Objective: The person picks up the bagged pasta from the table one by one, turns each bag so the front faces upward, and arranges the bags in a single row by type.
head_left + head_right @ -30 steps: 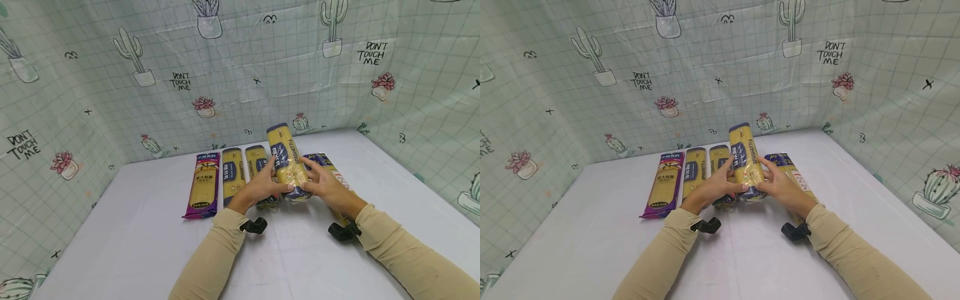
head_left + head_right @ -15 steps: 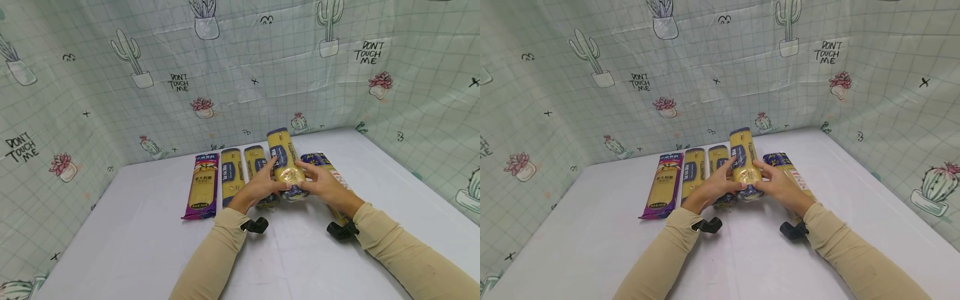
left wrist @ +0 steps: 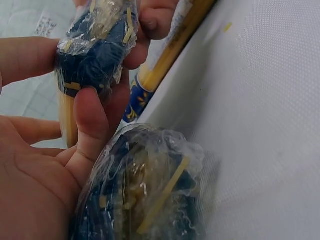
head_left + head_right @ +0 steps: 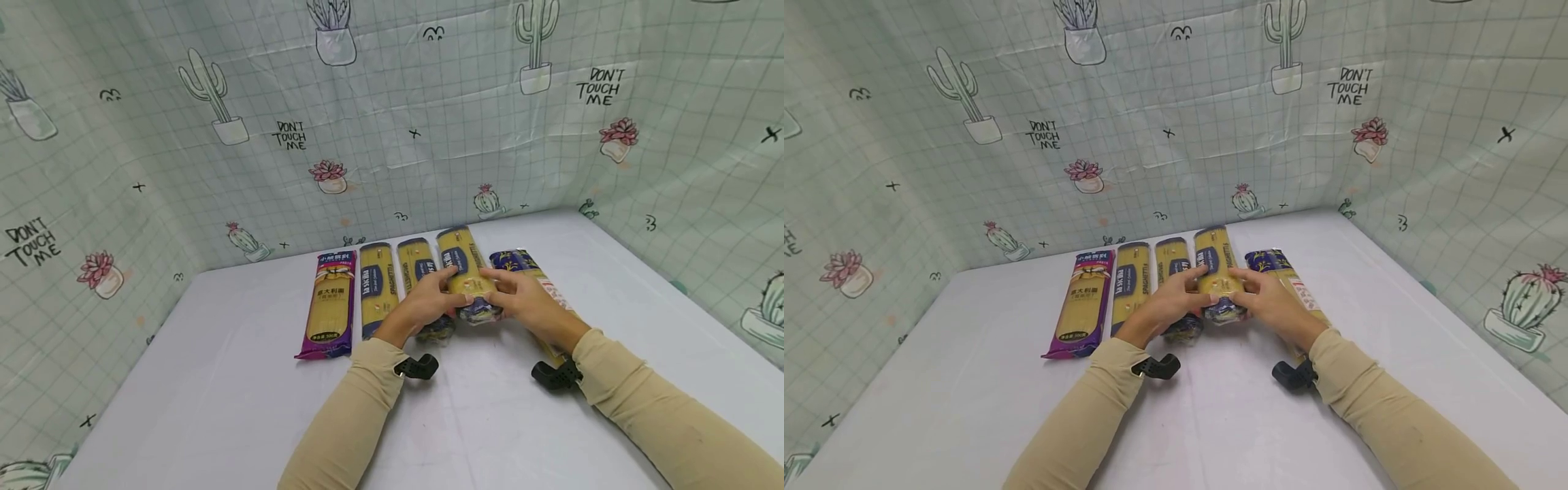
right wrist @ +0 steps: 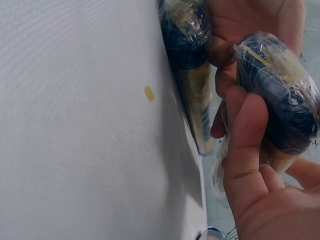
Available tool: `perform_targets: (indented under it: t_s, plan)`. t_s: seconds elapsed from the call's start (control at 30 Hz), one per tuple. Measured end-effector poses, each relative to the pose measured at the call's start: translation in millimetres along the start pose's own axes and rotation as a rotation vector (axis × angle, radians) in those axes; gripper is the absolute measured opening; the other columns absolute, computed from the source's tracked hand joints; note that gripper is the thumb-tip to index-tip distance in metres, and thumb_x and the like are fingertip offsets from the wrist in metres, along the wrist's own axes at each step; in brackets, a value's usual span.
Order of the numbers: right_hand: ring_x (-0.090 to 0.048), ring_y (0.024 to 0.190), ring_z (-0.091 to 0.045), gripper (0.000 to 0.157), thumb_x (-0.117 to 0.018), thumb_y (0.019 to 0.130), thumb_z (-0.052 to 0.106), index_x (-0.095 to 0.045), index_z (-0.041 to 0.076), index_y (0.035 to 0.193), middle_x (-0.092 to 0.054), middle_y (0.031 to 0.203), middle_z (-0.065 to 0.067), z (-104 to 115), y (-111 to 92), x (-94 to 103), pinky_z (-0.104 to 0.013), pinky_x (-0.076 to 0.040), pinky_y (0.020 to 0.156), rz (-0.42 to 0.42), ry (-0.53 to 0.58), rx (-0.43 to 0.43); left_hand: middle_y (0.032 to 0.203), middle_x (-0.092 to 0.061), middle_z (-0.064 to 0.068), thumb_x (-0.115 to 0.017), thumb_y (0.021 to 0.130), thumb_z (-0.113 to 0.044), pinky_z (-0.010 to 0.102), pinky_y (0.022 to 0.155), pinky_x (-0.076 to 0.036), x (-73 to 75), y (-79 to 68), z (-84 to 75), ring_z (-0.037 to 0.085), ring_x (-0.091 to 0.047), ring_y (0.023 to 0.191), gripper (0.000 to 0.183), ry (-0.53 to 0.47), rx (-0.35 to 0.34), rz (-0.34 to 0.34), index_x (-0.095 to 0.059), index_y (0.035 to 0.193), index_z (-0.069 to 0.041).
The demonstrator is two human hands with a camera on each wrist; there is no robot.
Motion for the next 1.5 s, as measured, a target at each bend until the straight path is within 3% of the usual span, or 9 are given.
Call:
perform_targets:
  t_s: [0.23,0.5,0.67,0.77,0.9,1.17,1.4,1.5]
  plan:
    - [-0.056,0.113,-0.028,0.058,-0.055,0.105,0.019,-0.032,0.002,0.156,-0.042,0.150,-0.025,-1,0,2.3,-0.039,-0.057,0.079,0.013,-0.040,-0.012,0.126,-0.060,0.010,-0.071,0.095,-0.023,0.035,0.077,-0.051,-0.4,0.4,1.0,0.022,-0.063,0.078,0.071,0.050,0.011,-0.031,-0.036,0.157,-0.014]
    - [-0.059,0.103,-0.025,0.055,-0.054,0.104,0.014,-0.036,0.000,0.154,-0.047,0.144,-0.028,-6,2,6.4,-0.040,-0.057,0.079,-0.024,-0.057,-0.086,0.133,-0.057,0.010,-0.071,0.096,-0.029,0.039,0.084,-0.052,-0.7,-0.1,4.0,0.024,-0.066,0.084,0.070,0.078,0.035,-0.038,-0.038,0.156,-0.016]
    - [-0.062,0.094,-0.022,0.052,-0.055,0.102,0.012,-0.041,-0.002,0.150,-0.053,0.137,-0.027,-12,4,10.2,-0.036,-0.057,0.075,-0.078,-0.141,-0.156,0.140,-0.055,0.010,-0.071,0.095,-0.028,0.043,0.093,-0.051,-0.3,-2.2,5.5,0.022,-0.071,0.087,0.066,0.078,0.063,-0.019,-0.043,0.153,-0.015]
    - [-0.060,0.091,-0.021,0.050,-0.055,0.100,0.010,-0.044,-0.005,0.148,-0.056,0.134,-0.026,-15,5,11.7,-0.033,-0.055,0.071,-0.090,-0.202,-0.170,0.140,-0.056,0.013,-0.069,0.097,-0.024,0.042,0.096,-0.050,-1.3,-3.2,5.4,0.021,-0.071,0.089,0.058,0.047,0.062,0.005,-0.048,0.150,-0.010]
    - [-0.060,0.092,-0.022,0.050,-0.057,0.097,0.007,-0.047,-0.007,0.145,-0.055,0.134,-0.029,-15,5,11.5,-0.032,-0.055,0.069,-0.087,-0.265,-0.158,0.133,-0.061,0.015,-0.063,0.101,-0.022,0.037,0.090,-0.054,-1.2,-3.2,4.7,0.022,-0.070,0.094,0.051,-0.022,0.060,0.022,-0.050,0.146,-0.004]
    - [-0.062,0.101,-0.028,0.051,-0.059,0.096,0.009,-0.049,-0.005,0.144,-0.051,0.138,-0.033,-15,6,8.7,-0.032,-0.056,0.068,-0.085,-0.403,-0.162,0.141,-0.053,0.016,-0.064,0.100,-0.035,0.038,0.084,-0.058,3.1,-6.1,1.4,0.026,-0.067,0.105,0.064,-0.173,0.141,-0.003,-0.041,0.152,-0.005]
    - [-0.063,0.096,-0.026,0.051,-0.060,0.096,0.011,-0.051,-0.005,0.143,-0.055,0.135,-0.032,-12,6,7.2,-0.031,-0.055,0.068,-0.071,-0.487,-0.158,0.149,-0.046,0.015,-0.064,0.098,-0.041,0.038,0.090,-0.055,1.4,-9.6,-1.1,0.030,-0.061,0.117,0.074,-0.192,0.111,0.014,-0.034,0.156,-0.007]
    - [-0.063,0.101,-0.030,0.049,-0.061,0.095,0.012,-0.054,-0.005,0.140,-0.059,0.130,-0.030,-10,6,7.1,-0.036,-0.055,0.075,-0.073,-0.540,-0.140,0.150,-0.044,0.014,-0.062,0.100,-0.042,0.039,0.093,-0.054,-0.5,-9.1,-0.8,0.032,-0.059,0.121,0.073,-0.217,0.077,0.044,-0.033,0.156,-0.006]
Point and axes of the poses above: each hand's wrist, its own y-axis towards the middle knuckle, its own x-axis out of the back of the hand, z = x × y, the point moved 9 cm from there along y, towards the middle knuckle
